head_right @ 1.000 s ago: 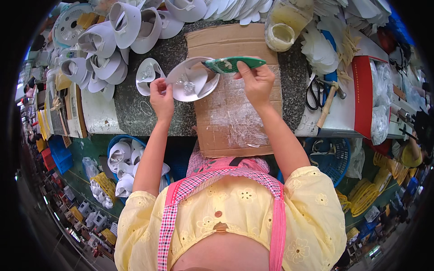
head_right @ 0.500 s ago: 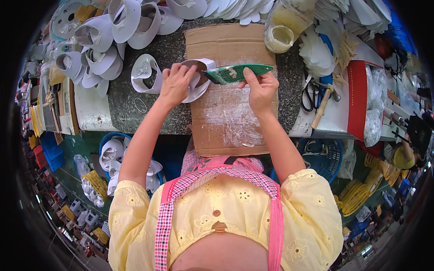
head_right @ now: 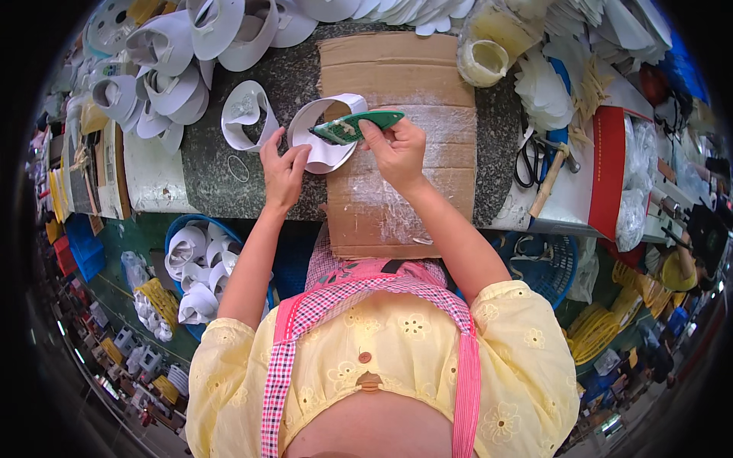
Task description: The person applies adhesive to the interior and edges of white shoe components using a brush and a small spatula.
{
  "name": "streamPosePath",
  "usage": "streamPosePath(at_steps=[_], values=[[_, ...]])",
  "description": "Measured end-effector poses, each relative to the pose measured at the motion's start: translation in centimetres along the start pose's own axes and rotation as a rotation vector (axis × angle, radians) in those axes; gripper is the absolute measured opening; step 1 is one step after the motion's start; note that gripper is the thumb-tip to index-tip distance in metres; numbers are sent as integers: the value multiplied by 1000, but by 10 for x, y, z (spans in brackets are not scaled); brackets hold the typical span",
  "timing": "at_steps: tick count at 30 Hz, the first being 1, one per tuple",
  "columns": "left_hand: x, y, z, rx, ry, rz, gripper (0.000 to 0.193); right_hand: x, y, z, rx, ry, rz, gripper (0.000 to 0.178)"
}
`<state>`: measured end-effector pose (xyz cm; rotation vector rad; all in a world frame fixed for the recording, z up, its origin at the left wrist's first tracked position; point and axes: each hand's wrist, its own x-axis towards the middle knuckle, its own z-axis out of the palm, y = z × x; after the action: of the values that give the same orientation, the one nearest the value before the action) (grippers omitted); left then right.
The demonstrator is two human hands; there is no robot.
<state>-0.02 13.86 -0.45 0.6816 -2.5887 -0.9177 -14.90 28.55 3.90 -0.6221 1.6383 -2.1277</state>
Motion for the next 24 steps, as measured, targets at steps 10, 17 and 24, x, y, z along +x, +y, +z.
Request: streamPosePath(at_steps=[10, 17, 24], values=[[13, 4, 6, 171, 108, -191, 58, -6, -5, -1, -32, -18, -29, 6], [16, 23, 3, -124, -24, -336, 65, -5, -6, -11, -479, -174, -258, 12], [32, 67, 7, -257, -16, -314, 49, 6, 12, -35, -689, -292, -572, 21]])
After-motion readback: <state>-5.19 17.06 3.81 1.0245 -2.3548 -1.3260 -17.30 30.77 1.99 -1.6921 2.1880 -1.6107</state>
